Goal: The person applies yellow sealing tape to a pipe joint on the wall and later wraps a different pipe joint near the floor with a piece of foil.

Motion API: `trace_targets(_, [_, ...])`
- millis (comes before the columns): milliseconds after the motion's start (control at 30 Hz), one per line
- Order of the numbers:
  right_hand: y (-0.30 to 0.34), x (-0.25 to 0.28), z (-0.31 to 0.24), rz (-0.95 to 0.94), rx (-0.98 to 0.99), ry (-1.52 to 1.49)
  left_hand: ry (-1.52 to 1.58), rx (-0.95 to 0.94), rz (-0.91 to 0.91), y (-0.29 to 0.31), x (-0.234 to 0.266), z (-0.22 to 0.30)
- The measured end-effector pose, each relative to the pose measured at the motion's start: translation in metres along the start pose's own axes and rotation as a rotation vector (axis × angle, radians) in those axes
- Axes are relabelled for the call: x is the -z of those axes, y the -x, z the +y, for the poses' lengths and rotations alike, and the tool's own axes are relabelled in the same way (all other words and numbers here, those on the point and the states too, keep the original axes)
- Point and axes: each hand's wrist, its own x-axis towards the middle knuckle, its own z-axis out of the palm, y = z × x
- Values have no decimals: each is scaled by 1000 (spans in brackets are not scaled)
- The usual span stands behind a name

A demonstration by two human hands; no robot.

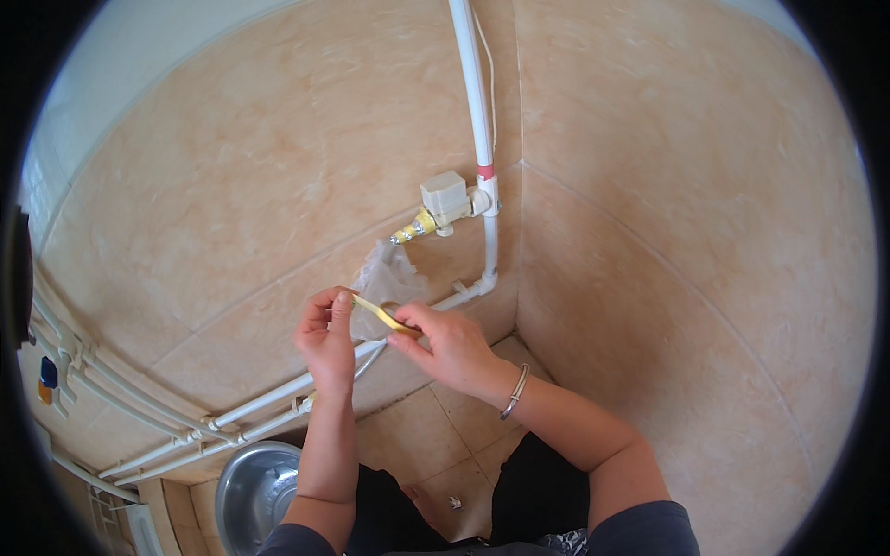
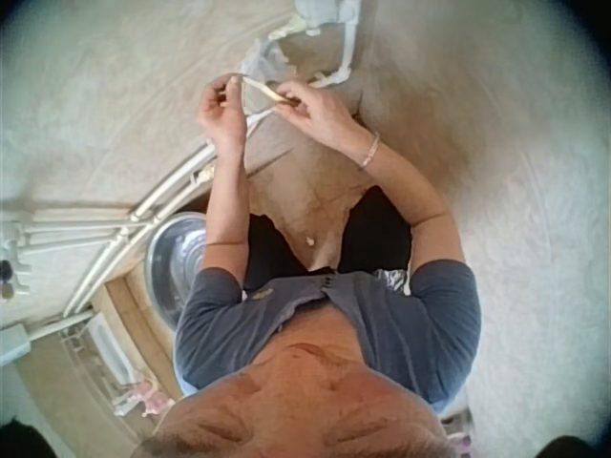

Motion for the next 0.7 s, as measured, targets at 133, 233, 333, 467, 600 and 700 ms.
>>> trace_targets(133, [-9, 0, 1, 110, 383, 62, 93, 23, -15, -2, -1, 3])
trace_targets(233, [-8, 2, 0, 75, 455, 42, 159, 70, -13, -1, -4, 6])
trace_targets(333, [-6, 0, -1, 116, 371, 83, 160, 63, 48, -7, -2, 0])
trace_targets(467, [3, 0, 3, 87, 80, 219, -33, 22, 74, -10, -5, -5])
trace_targets(600, [6, 8, 1, 101, -84, 151, -205, -82, 65, -14, -17, -7])
trace_targets(700, [-4, 5, 17, 66, -141, 132, -331, -202, 60, -26, -30, -3])
